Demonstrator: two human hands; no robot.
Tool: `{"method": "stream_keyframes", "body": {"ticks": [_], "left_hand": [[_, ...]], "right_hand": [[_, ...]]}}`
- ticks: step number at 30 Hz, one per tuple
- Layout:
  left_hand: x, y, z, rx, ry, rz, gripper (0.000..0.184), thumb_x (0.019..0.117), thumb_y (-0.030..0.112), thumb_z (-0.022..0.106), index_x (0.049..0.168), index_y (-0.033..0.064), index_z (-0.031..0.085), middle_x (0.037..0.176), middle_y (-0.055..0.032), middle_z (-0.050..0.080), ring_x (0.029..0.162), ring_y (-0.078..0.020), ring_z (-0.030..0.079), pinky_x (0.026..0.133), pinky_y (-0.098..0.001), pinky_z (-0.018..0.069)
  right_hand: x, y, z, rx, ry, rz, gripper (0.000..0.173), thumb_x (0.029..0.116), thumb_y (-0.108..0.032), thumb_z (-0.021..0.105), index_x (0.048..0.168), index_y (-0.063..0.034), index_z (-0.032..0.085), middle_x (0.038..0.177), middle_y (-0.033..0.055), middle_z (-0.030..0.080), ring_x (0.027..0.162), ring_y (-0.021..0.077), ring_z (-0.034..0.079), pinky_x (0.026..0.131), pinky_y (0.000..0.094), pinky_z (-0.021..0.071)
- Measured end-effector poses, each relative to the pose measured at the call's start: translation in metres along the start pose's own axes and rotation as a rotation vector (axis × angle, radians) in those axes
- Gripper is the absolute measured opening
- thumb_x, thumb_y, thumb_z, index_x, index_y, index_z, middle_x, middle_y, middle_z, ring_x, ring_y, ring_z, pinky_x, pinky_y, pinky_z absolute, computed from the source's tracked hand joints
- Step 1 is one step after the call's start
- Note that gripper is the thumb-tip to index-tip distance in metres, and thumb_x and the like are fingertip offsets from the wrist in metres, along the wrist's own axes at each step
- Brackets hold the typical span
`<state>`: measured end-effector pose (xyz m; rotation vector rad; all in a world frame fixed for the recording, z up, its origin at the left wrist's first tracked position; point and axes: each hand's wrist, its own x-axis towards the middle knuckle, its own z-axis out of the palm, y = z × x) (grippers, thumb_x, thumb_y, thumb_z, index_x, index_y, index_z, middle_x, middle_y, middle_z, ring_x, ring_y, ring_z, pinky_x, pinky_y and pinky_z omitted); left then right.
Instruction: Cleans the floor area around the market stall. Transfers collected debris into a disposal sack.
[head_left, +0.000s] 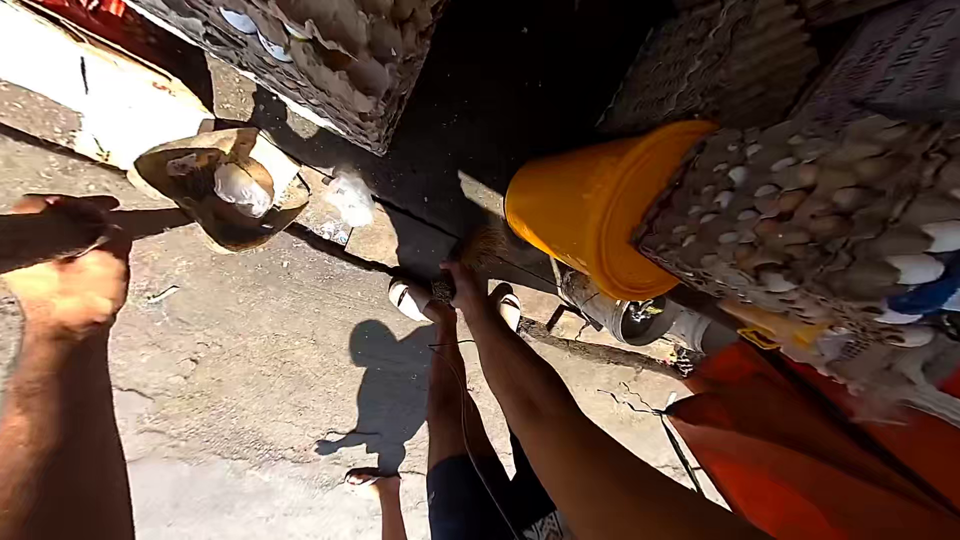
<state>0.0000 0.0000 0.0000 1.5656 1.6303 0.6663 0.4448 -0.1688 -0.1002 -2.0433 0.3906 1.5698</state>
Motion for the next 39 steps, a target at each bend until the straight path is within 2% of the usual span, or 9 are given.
{"method": "stream_keyframes", "body": {"ticks": [4, 8, 10, 12, 18, 22, 27, 32, 39], "left_hand": [[-0.023, 0.011, 0.028, 0.14, -0.062, -0.131, 0.043, 0.0978, 0.026, 0.061, 0.134, 0.003, 0.057, 0.13, -0.0106, 0.061, 0.114, -0.012, 0.06, 0.099, -0.0353, 0.0521], [-0.091, 0.068, 0.058, 0.245, -0.019, -0.156, 0.044, 0.0989, 0.022, 0.061, 0.136, -0.0001, 0.054, 0.138, -0.0172, 0.059, 0.13, -0.0221, 0.056, 0.111, -0.0409, 0.0455], [-0.127, 0.096, 0.072, 0.042, 0.063, -0.12, 0.041, 0.097, 0.008, 0.062, 0.132, -0.0114, 0.053, 0.134, -0.0229, 0.06, 0.127, -0.0247, 0.059, 0.11, -0.0399, 0.0479], [-0.161, 0.138, 0.088, -0.128, 0.193, -0.194, 0.04, 0.0939, -0.004, 0.06, 0.13, -0.0178, 0.05, 0.131, -0.0263, 0.06, 0.121, -0.0237, 0.061, 0.104, -0.0381, 0.0521], [-0.261, 0.167, 0.103, -0.425, 0.484, -0.424, 0.032, 0.1004, -0.002, 0.048, 0.133, -0.0041, 0.046, 0.13, -0.0163, 0.057, 0.098, -0.0172, 0.062, 0.078, -0.0348, 0.057], [-0.334, 0.182, 0.117, -0.573, 0.665, -0.487, 0.03, 0.1003, 0.0, 0.048, 0.131, -0.0006, 0.045, 0.126, -0.0162, 0.059, 0.099, -0.0214, 0.063, 0.079, -0.0409, 0.0584], [-0.401, 0.183, 0.119, -0.692, 0.667, -0.603, 0.043, 0.1027, 0.009, 0.045, 0.145, 0.0048, 0.038, 0.136, -0.0177, 0.052, 0.109, -0.0258, 0.061, 0.087, -0.0449, 0.0571], [-0.427, 0.168, 0.117, -0.756, 0.76, -0.655, 0.033, 0.1026, 0.012, 0.053, 0.134, 0.0028, 0.05, 0.115, -0.0176, 0.062, 0.091, -0.0268, 0.066, 0.076, -0.0471, 0.0598], [-0.414, 0.146, 0.101, -0.856, 0.898, -0.614, 0.033, 0.097, 0.001, 0.059, 0.129, -0.0017, 0.052, 0.12, -0.0212, 0.064, 0.091, -0.0282, 0.067, 0.073, -0.0478, 0.0604]], "right_hand": [[-0.01, 0.006, 0.174, -0.327, -0.312, -0.039, 0.045, 0.0858, -0.026, 0.076, 0.117, 0.0026, 0.063, 0.11, 0.0222, 0.067, 0.099, 0.0334, 0.066, 0.083, 0.0567, 0.0564], [-0.068, 0.005, 0.23, -0.685, -0.574, -0.288, 0.037, 0.0982, -0.027, 0.066, 0.11, 0.0084, 0.068, 0.116, 0.0268, 0.068, 0.111, 0.0376, 0.065, 0.092, 0.0604, 0.0536], [-0.093, 0.003, 0.204, -1.018, -0.692, -0.493, 0.035, 0.1051, -0.026, 0.056, 0.117, 0.0034, 0.07, 0.122, 0.0211, 0.069, 0.119, 0.0331, 0.064, 0.099, 0.0557, 0.0519], [-0.112, 0.013, 0.163, -1.054, -0.681, -0.496, 0.035, 0.1026, -0.027, 0.057, 0.116, 0.0028, 0.07, 0.119, 0.0205, 0.069, 0.114, 0.0324, 0.066, 0.094, 0.0561, 0.0539], [-0.186, 0.051, 0.014, -1.176, -0.608, -0.458, 0.04, 0.0897, -0.026, 0.072, 0.116, 0.0037, 0.063, 0.104, 0.0224, 0.069, 0.096, 0.0374, 0.069, 0.077, 0.0623, 0.0558], [-0.248, 0.082, -0.064, -1.367, -0.613, -0.37, 0.038, 0.0907, -0.025, 0.071, 0.114, 0.0052, 0.065, 0.108, 0.0245, 0.069, 0.101, 0.04, 0.069, 0.082, 0.0648, 0.0541], [-0.29, 0.119, -0.141, -1.448, -0.49, -0.464, 0.042, 0.0847, -0.023, 0.075, 0.113, 0.0054, 0.064, 0.109, 0.0254, 0.068, 0.101, 0.0422, 0.068, 0.081, 0.0661, 0.0544], [-0.347, 0.106, -0.2, -1.607, -0.409, -0.494, 0.052, 0.0836, -0.027, 0.074, 0.124, 0.0024, 0.062, 0.114, 0.0274, 0.067, 0.106, 0.0468, 0.066, 0.084, 0.0703, 0.0517], [-0.374, 0.076, -0.22, -1.698, -0.391, -0.501, 0.07, 0.0868, -0.05, 0.071, 0.143, -0.0114, 0.053, 0.119, 0.021, 0.069, 0.111, 0.0413, 0.067, 0.092, 0.0671, 0.0516]]}}
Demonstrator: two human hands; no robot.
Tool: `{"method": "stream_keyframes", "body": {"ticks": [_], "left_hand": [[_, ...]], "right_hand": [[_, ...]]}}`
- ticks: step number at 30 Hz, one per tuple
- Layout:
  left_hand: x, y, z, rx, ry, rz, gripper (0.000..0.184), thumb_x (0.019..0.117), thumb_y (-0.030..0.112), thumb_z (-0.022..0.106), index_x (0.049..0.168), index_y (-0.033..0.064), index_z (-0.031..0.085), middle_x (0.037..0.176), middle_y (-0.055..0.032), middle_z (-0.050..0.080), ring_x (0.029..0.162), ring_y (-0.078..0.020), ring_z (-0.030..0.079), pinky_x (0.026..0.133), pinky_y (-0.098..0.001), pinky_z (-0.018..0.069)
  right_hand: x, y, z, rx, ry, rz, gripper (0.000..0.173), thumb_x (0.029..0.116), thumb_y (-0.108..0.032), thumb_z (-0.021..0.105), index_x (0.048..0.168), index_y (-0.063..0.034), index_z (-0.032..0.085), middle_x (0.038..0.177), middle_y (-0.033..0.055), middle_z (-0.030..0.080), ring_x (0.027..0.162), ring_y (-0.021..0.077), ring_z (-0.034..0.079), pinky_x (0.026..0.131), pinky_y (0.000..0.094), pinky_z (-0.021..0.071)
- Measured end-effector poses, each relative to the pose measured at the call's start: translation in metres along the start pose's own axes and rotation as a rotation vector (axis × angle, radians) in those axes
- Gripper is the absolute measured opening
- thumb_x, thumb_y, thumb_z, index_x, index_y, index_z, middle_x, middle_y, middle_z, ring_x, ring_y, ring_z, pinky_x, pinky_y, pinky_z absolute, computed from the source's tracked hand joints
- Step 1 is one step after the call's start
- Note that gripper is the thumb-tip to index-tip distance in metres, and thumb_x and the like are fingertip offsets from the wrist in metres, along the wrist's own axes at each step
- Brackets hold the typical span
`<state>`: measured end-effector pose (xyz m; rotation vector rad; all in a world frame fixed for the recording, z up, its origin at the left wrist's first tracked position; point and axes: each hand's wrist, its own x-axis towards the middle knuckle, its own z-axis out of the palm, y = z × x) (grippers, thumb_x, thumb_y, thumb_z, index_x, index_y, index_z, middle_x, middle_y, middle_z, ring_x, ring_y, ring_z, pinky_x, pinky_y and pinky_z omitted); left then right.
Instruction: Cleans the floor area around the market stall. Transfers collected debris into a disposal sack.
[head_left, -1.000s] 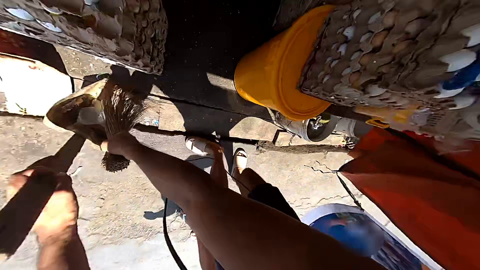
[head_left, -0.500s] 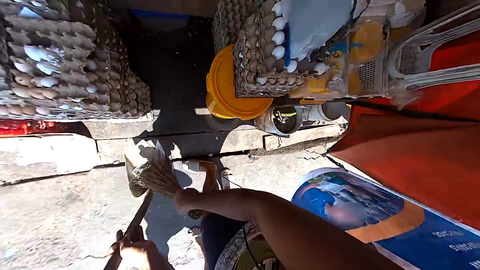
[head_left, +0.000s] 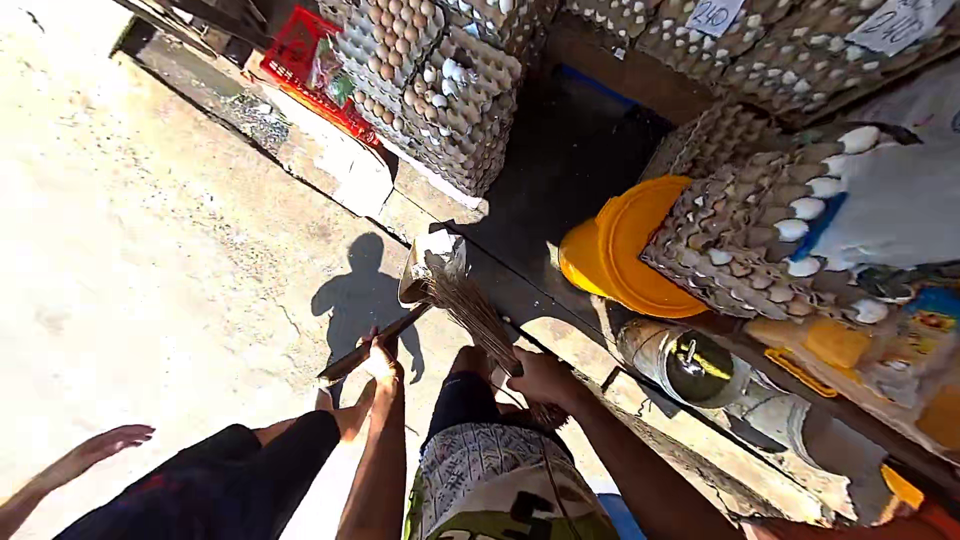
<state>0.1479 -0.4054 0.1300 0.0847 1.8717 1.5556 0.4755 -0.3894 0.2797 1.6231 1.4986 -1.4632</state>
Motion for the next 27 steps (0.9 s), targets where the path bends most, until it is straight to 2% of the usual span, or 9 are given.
{"method": "stream_keyframes", "body": {"ticks": [4, 7, 10, 12, 15, 17, 20, 24, 27], "left_hand": [[0.032, 0.009, 0.013, -0.063, 0.052, 0.003, 0.026, 0.095, -0.002, 0.059, 0.12, -0.004, 0.054, 0.117, -0.0212, 0.065, 0.087, -0.026, 0.067, 0.067, -0.043, 0.0595], [0.06, 0.022, 0.025, -0.077, 0.082, -0.045, 0.029, 0.0962, 0.0, 0.061, 0.124, -0.0032, 0.055, 0.115, -0.0207, 0.066, 0.084, -0.0248, 0.066, 0.066, -0.0418, 0.0589], [0.094, 0.04, 0.035, -0.099, 0.117, -0.034, 0.029, 0.0931, -0.003, 0.061, 0.122, -0.0039, 0.055, 0.12, -0.0219, 0.066, 0.088, -0.0278, 0.068, 0.067, -0.0434, 0.0595], [0.113, 0.057, 0.042, -0.111, 0.164, -0.025, 0.029, 0.0906, -0.004, 0.062, 0.119, -0.0048, 0.057, 0.117, -0.0223, 0.067, 0.082, -0.0276, 0.068, 0.063, -0.0429, 0.0591], [0.139, 0.088, 0.051, -0.147, 0.217, -0.065, 0.032, 0.0928, -0.003, 0.061, 0.124, -0.0036, 0.056, 0.116, -0.0215, 0.067, 0.082, -0.0275, 0.067, 0.064, -0.0433, 0.0595], [0.157, 0.113, 0.057, -0.176, 0.263, -0.076, 0.033, 0.0955, -0.001, 0.061, 0.127, -0.0032, 0.055, 0.116, -0.022, 0.066, 0.083, -0.0285, 0.068, 0.066, -0.0439, 0.0603], [0.193, 0.139, 0.064, -0.215, 0.295, -0.038, 0.024, 0.0972, 0.002, 0.061, 0.121, -0.0027, 0.057, 0.113, -0.021, 0.067, 0.082, -0.0282, 0.069, 0.064, -0.0433, 0.0599], [0.255, 0.178, 0.072, -0.255, 0.347, -0.036, 0.023, 0.0956, 0.001, 0.062, 0.118, -0.0028, 0.057, 0.106, -0.0224, 0.066, 0.079, -0.0303, 0.067, 0.063, -0.0466, 0.0597], [0.297, 0.221, 0.077, -0.269, 0.417, -0.087, 0.037, 0.0966, 0.006, 0.062, 0.131, -0.003, 0.054, 0.106, -0.0242, 0.065, 0.081, -0.0317, 0.068, 0.07, -0.0474, 0.0609]], "right_hand": [[0.02, -0.005, -0.032, 0.209, -0.006, -0.112, 0.065, 0.0863, -0.049, 0.074, 0.143, -0.0197, 0.058, 0.117, 0.0125, 0.072, 0.105, 0.0282, 0.07, 0.094, 0.0572, 0.0557], [0.036, -0.035, -0.065, 0.357, -0.013, -0.178, 0.06, 0.089, -0.043, 0.075, 0.142, -0.0183, 0.06, 0.113, 0.0102, 0.074, 0.097, 0.0225, 0.073, 0.09, 0.0498, 0.0604], [0.045, -0.077, -0.099, 0.249, -0.012, -0.236, 0.066, 0.0888, -0.045, 0.075, 0.146, -0.0172, 0.056, 0.116, 0.0097, 0.072, 0.103, 0.0219, 0.071, 0.095, 0.0502, 0.0577], [0.044, -0.101, -0.127, 0.198, -0.051, -0.274, 0.067, 0.0895, -0.046, 0.074, 0.148, -0.019, 0.054, 0.119, 0.0085, 0.072, 0.105, 0.0208, 0.071, 0.096, 0.0495, 0.058], [0.039, -0.122, -0.168, 0.196, -0.151, -0.324, 0.071, 0.09, -0.046, 0.075, 0.151, -0.0198, 0.051, 0.123, 0.0074, 0.071, 0.106, 0.0191, 0.071, 0.096, 0.0464, 0.0589], [0.038, -0.131, -0.19, 0.255, -0.2, -0.341, 0.072, 0.0913, -0.042, 0.075, 0.153, -0.0194, 0.048, 0.116, 0.0092, 0.073, 0.093, 0.0222, 0.075, 0.083, 0.0455, 0.0642], [0.049, -0.141, -0.216, 0.421, -0.257, -0.361, 0.069, 0.0927, -0.035, 0.074, 0.154, -0.0181, 0.047, 0.102, 0.0149, 0.074, 0.072, 0.0303, 0.073, 0.063, 0.0471, 0.0649], [0.086, -0.163, -0.247, 0.6, -0.285, -0.36, 0.064, 0.0951, -0.036, 0.068, 0.152, -0.015, 0.046, 0.098, 0.0177, 0.072, 0.065, 0.0304, 0.07, 0.056, 0.0444, 0.0622], [0.127, -0.196, -0.279, 0.721, -0.287, -0.336, 0.055, 0.0983, -0.033, 0.059, 0.148, -0.0103, 0.049, 0.095, 0.0185, 0.071, 0.061, 0.0269, 0.068, 0.052, 0.0405, 0.0606]]}}
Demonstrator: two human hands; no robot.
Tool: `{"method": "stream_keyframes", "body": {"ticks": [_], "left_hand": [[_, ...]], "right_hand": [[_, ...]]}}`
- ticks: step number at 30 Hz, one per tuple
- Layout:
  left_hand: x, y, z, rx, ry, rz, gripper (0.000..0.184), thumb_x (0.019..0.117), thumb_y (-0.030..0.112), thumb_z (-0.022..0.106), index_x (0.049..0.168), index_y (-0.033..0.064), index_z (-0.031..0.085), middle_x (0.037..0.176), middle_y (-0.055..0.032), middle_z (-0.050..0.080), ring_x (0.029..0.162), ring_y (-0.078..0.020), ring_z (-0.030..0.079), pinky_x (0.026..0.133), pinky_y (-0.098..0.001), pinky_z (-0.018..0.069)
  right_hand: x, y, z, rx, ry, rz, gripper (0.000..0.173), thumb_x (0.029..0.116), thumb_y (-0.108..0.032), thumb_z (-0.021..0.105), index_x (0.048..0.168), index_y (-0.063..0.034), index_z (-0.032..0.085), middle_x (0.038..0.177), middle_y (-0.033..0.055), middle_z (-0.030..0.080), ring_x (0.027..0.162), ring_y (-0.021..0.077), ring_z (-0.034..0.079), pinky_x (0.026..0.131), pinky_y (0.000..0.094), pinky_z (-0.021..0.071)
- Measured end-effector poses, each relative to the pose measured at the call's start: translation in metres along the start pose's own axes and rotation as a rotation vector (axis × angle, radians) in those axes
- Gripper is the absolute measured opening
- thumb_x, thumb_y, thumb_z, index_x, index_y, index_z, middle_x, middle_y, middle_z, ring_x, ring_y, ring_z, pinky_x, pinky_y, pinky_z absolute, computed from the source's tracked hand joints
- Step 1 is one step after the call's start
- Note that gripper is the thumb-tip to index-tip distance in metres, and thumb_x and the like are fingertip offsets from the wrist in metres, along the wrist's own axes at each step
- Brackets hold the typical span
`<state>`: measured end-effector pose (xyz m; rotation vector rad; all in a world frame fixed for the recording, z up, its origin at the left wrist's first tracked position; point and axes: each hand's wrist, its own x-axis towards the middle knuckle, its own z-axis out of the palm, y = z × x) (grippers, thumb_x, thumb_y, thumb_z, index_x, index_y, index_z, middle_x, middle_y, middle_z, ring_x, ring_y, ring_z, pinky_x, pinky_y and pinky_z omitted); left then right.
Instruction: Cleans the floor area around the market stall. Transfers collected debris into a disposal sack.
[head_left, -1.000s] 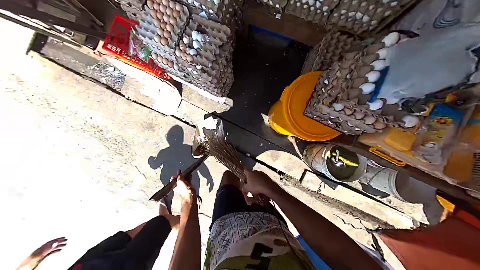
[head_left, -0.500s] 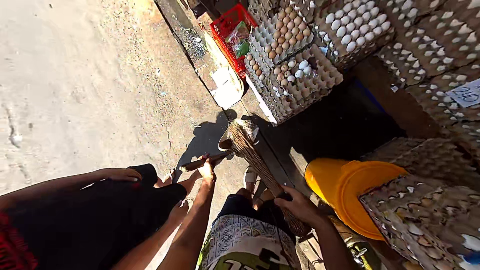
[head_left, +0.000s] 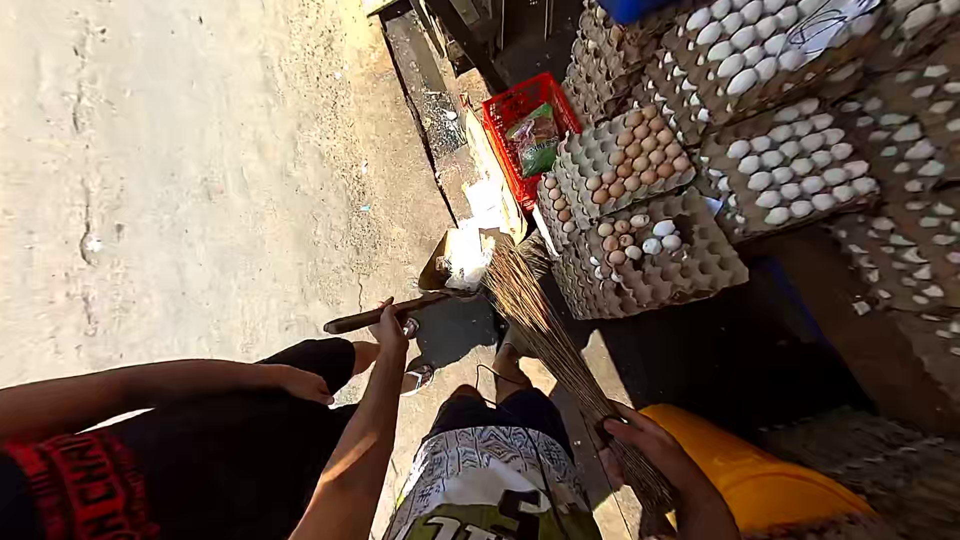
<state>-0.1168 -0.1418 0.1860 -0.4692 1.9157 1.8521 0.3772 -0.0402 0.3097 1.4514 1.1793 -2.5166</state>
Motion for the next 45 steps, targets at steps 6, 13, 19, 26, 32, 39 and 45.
{"method": "stream_keyframes", "body": {"ticks": [6, 13, 19, 26, 32, 39, 45], "left_hand": [[0.073, 0.068, 0.045, 0.061, 0.05, 0.097, 0.032, 0.0976, 0.007, 0.064, 0.127, -0.0017, 0.058, 0.103, -0.0224, 0.067, 0.08, -0.0299, 0.07, 0.071, -0.0452, 0.0621], [0.199, 0.131, 0.102, 0.179, -0.014, 0.214, 0.028, 0.0941, -0.001, 0.063, 0.121, 0.0012, 0.059, 0.112, -0.0197, 0.067, 0.081, -0.0288, 0.069, 0.068, -0.0457, 0.0614], [0.35, 0.18, 0.201, 0.441, -0.287, 0.256, 0.034, 0.0932, -0.003, 0.062, 0.126, 0.001, 0.056, 0.121, -0.0168, 0.067, 0.086, -0.0252, 0.07, 0.069, -0.0427, 0.0616], [0.47, 0.184, 0.329, 0.887, -0.809, 0.404, 0.04, 0.0895, 0.004, 0.064, 0.128, 0.0006, 0.056, 0.125, -0.0135, 0.067, 0.103, -0.023, 0.069, 0.082, -0.042, 0.0613], [0.494, 0.153, 0.429, 1.092, -1.239, 0.628, 0.037, 0.0883, 0.014, 0.067, 0.12, -0.0034, 0.057, 0.117, -0.0118, 0.065, 0.104, -0.0169, 0.065, 0.09, -0.038, 0.057], [0.449, 0.097, 0.489, 1.762, -1.382, 0.956, 0.034, 0.1021, 0.02, 0.057, 0.133, 0.0063, 0.06, 0.13, -0.0195, 0.064, 0.119, -0.0341, 0.062, 0.101, -0.0577, 0.0493], [0.449, 0.077, 0.503, 1.715, -1.558, 1.061, 0.029, 0.1011, 0.014, 0.057, 0.128, 0.0059, 0.062, 0.125, -0.0188, 0.066, 0.115, -0.0339, 0.064, 0.098, -0.0582, 0.0511]], "right_hand": [[0.104, -0.052, -0.011, 0.077, 0.136, 0.148, 0.043, 0.1042, -0.033, 0.053, 0.136, -0.0052, 0.053, 0.092, 0.0131, 0.069, 0.062, 0.0204, 0.066, 0.054, 0.0354, 0.0587], [0.186, -0.02, -0.001, 0.126, 0.371, 0.326, 0.058, 0.0956, -0.015, 0.068, 0.148, -0.0091, 0.045, 0.102, 0.0163, 0.069, 0.079, 0.0258, 0.069, 0.07, 0.0442, 0.061], [0.251, 0.036, 0.03, 0.223, 0.61, 0.593, 0.048, 0.0987, -0.012, 0.065, 0.144, -0.0053, 0.049, 0.109, 0.0187, 0.069, 0.084, 0.0272, 0.07, 0.074, 0.0462, 0.0603], [0.352, 0.079, 0.091, 0.873, 1.065, 0.617, 0.04, 0.098, -0.029, 0.061, 0.129, -0.0033, 0.057, 0.099, 0.0146, 0.065, 0.078, 0.0236, 0.064, 0.068, 0.0447, 0.0568], [0.605, 0.038, 0.075, 0.941, 0.943, 0.397, 0.035, 0.0938, -0.016, 0.067, 0.123, 0.0029, 0.059, 0.099, 0.0142, 0.064, 0.081, 0.0197, 0.061, 0.072, 0.0385, 0.0546], [0.613, -0.011, 0.187, 0.882, 0.639, 0.262, 0.061, 0.0841, -0.022, 0.078, 0.14, -0.0118, 0.058, 0.108, 0.016, 0.07, 0.085, 0.0269, 0.07, 0.076, 0.049, 0.0611], [0.501, 0.079, 0.213, 1.124, 1.019, 0.331, 0.049, 0.0927, -0.02, 0.069, 0.137, -0.0097, 0.052, 0.086, 0.0123, 0.064, 0.062, 0.0221, 0.063, 0.055, 0.0417, 0.0578]]}}
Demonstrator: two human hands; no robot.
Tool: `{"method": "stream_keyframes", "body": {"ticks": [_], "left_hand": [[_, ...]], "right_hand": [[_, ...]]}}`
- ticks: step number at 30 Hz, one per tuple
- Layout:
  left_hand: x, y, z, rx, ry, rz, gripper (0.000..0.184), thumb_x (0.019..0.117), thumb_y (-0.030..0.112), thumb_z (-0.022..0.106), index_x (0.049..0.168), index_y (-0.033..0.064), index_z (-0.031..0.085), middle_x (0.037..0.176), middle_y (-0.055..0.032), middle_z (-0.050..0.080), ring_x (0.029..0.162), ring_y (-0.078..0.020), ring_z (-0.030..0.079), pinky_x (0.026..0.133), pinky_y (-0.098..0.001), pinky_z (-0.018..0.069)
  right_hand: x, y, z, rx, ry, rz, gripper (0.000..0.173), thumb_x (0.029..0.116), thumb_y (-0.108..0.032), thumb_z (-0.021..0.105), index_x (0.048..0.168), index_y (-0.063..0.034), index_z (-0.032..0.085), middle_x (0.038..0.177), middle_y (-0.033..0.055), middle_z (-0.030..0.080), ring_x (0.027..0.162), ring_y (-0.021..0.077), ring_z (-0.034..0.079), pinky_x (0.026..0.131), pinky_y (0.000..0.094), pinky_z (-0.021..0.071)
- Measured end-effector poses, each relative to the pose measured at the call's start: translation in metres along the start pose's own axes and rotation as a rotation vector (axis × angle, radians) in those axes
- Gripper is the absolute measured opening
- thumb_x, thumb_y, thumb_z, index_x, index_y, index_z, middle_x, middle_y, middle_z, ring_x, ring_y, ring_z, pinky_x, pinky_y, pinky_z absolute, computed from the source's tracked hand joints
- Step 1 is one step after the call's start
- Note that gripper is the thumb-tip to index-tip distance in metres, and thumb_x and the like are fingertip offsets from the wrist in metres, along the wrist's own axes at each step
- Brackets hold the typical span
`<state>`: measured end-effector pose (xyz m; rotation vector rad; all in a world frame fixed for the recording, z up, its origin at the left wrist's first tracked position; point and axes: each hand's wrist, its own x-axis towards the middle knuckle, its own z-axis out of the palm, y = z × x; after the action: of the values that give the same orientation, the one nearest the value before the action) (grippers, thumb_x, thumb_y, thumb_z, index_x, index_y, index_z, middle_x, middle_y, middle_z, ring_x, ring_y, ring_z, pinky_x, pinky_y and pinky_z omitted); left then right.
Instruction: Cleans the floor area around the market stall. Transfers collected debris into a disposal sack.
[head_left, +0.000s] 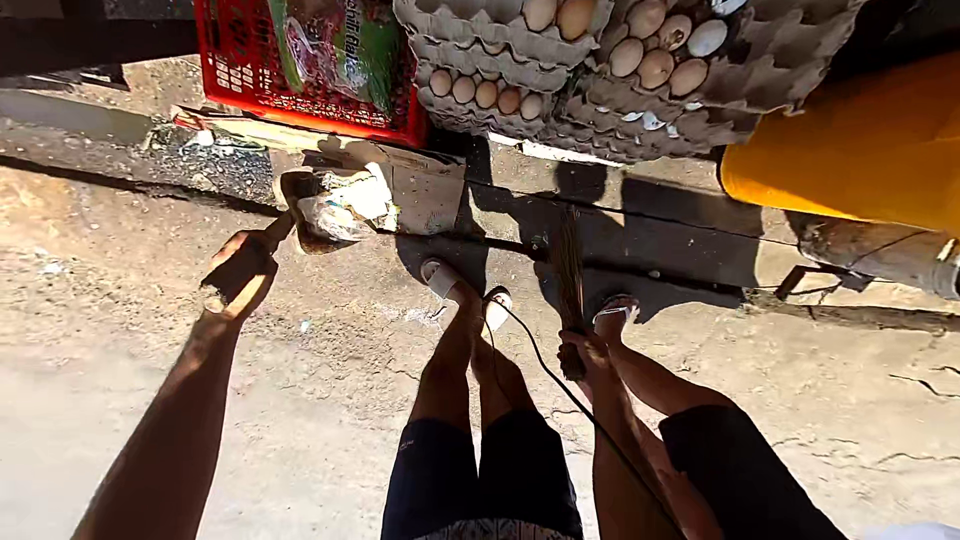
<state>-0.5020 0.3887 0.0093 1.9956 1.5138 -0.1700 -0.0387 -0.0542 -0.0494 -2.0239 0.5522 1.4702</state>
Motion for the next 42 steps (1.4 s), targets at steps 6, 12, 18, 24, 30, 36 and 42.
{"method": "stream_keyframes", "body": {"ticks": [6, 12, 18, 24, 30, 36, 42], "left_hand": [[-0.015, 0.009, 0.049, 0.131, 0.026, 0.02, 0.027, 0.0981, 0.008, 0.058, 0.124, 0.0028, 0.062, 0.122, -0.0226, 0.065, 0.108, -0.0406, 0.066, 0.089, -0.0638, 0.0522], [-0.013, 0.02, 0.069, 0.228, -0.028, 0.033, 0.023, 0.0994, 0.01, 0.056, 0.121, 0.0067, 0.063, 0.128, -0.0188, 0.063, 0.112, -0.0418, 0.065, 0.085, -0.0675, 0.0531], [-0.009, -0.02, 0.042, 0.085, -0.009, 0.15, 0.018, 0.1001, 0.009, 0.055, 0.115, 0.0048, 0.063, 0.125, -0.0176, 0.063, 0.107, -0.036, 0.067, 0.087, -0.0599, 0.056], [-0.019, -0.057, 0.012, 0.017, -0.056, 0.109, 0.015, 0.1017, 0.015, 0.055, 0.115, 0.0123, 0.062, 0.123, -0.0101, 0.064, 0.093, -0.0288, 0.069, 0.074, -0.0551, 0.0582], [-0.014, -0.126, -0.013, -0.047, 0.01, 0.191, 0.019, 0.1026, 0.011, 0.052, 0.114, 0.0052, 0.066, 0.126, -0.0127, 0.065, 0.111, -0.0258, 0.067, 0.093, -0.049, 0.0558], [-0.004, -0.176, -0.047, -0.05, 0.04, 0.115, 0.027, 0.1061, 0.016, 0.046, 0.123, 0.005, 0.065, 0.127, -0.0149, 0.066, 0.118, -0.0292, 0.064, 0.1, -0.0519, 0.0514], [-0.007, -0.186, -0.041, -0.148, 0.113, -0.036, 0.028, 0.1038, 0.022, 0.049, 0.124, 0.0101, 0.065, 0.127, -0.0122, 0.066, 0.119, -0.0281, 0.062, 0.098, -0.0551, 0.0512]], "right_hand": [[0.063, -0.016, 0.176, -0.262, -0.232, -0.083, 0.038, 0.0854, -0.01, 0.076, 0.119, 0.0028, 0.065, 0.103, 0.0173, 0.07, 0.089, 0.0237, 0.068, 0.081, 0.0439, 0.0581], [-0.015, 0.04, 0.196, -0.5, -0.399, -0.17, 0.068, 0.0777, -0.023, 0.08, 0.141, -0.0149, 0.057, 0.122, 0.0147, 0.068, 0.107, 0.0281, 0.069, 0.091, 0.054, 0.0575], [-0.063, 0.052, 0.076, -0.026, -0.163, -0.046, 0.056, 0.094, -0.018, 0.068, 0.146, -0.0151, 0.049, 0.089, 0.0118, 0.066, 0.063, 0.0216, 0.064, 0.055, 0.04, 0.058], [0.005, 0.048, 0.317, 0.14, 0.057, -0.038, 0.035, 0.0947, -0.019, 0.065, 0.122, 0.0019, 0.06, 0.094, 0.0183, 0.065, 0.076, 0.0271, 0.064, 0.068, 0.0479, 0.0572], [-0.086, 0.023, 0.548, -0.186, -0.554, -0.059, 0.042, 0.0854, -0.02, 0.077, 0.123, -0.006, 0.065, 0.102, 0.0145, 0.069, 0.087, 0.0238, 0.067, 0.077, 0.0461, 0.0575], [-0.155, 0.044, 0.409, -0.281, -0.437, -0.134, 0.078, 0.0832, -0.025, 0.08, 0.153, -0.0197, 0.047, 0.116, 0.0159, 0.068, 0.082, 0.0277, 0.071, 0.071, 0.0488, 0.0624], [-0.058, 0.024, 0.433, 0.011, 0.032, -0.174, 0.043, 0.0867, -0.013, 0.075, 0.126, -0.0041, 0.062, 0.1, 0.0172, 0.068, 0.082, 0.0259, 0.067, 0.072, 0.0467, 0.058]]}}
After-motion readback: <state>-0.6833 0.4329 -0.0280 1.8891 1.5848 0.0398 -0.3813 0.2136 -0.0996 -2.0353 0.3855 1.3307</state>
